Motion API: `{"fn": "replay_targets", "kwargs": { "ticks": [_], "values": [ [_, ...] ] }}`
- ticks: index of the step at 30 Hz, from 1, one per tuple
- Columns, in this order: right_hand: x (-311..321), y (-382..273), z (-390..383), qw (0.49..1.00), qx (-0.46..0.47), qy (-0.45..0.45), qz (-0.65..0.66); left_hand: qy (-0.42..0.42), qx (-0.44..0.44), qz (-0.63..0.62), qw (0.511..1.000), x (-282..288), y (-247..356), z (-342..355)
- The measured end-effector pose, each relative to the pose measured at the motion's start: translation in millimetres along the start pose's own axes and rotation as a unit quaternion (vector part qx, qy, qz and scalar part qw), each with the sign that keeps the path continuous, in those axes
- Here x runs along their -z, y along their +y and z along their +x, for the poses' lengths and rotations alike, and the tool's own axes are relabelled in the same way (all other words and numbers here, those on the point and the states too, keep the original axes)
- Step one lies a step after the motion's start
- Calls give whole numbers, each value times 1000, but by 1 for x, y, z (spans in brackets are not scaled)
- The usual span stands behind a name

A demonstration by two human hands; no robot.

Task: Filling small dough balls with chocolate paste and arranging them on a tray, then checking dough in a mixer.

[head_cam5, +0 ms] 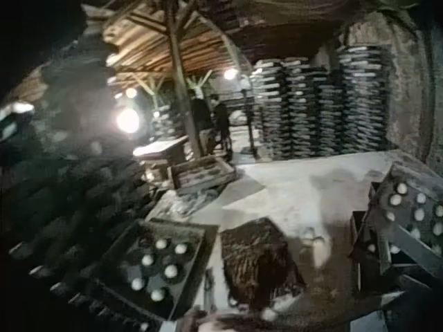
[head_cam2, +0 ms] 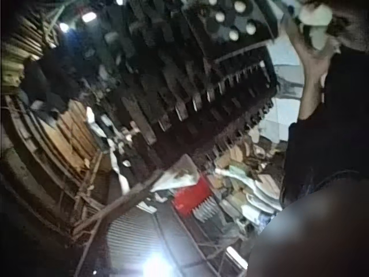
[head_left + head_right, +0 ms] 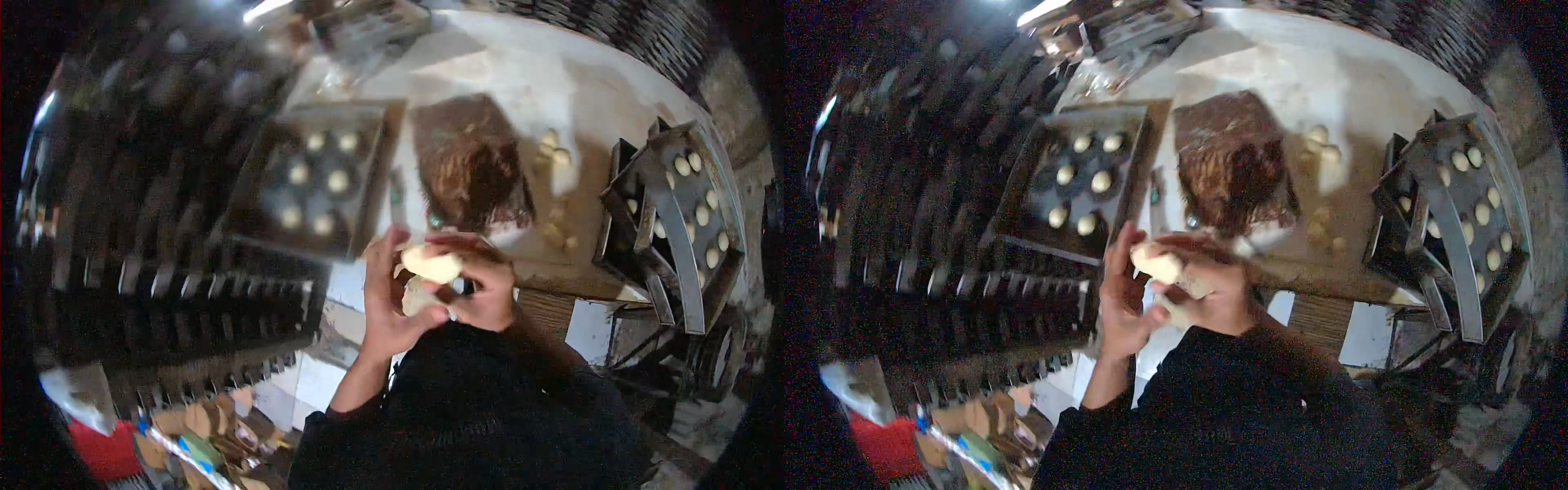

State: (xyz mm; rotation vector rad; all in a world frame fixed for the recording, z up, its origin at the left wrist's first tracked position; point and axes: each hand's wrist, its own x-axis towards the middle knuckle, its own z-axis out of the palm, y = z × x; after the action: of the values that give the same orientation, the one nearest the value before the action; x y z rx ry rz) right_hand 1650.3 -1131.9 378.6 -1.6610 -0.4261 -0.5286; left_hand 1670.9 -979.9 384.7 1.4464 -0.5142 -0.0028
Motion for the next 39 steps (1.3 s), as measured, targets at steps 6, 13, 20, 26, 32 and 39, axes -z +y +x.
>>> {"fn": "replay_targets", "kwargs": {
  "ticks": [6,13,20,26,32,39],
  "values": [
    [-83,-36,-39,993,-7,27,113,170,-26,125,977,45,26,-88],
    [-128,-62,-46,999,-3,26,-36,102,-91,147,980,55,42,-109],
    [-93,15,-31,982,-62,25,-178,94,232,-207,946,47,3,-92],
    [-54,68,-59,991,-81,82,-68,-18,341,-271,900,12,-65,-70],
    [47,171,-80,843,-288,4,-454,67,449,-346,821,22,-81,-10],
    [75,173,-26,843,-258,-95,-463,98,367,-349,857,36,-96,28]
  ]
}}
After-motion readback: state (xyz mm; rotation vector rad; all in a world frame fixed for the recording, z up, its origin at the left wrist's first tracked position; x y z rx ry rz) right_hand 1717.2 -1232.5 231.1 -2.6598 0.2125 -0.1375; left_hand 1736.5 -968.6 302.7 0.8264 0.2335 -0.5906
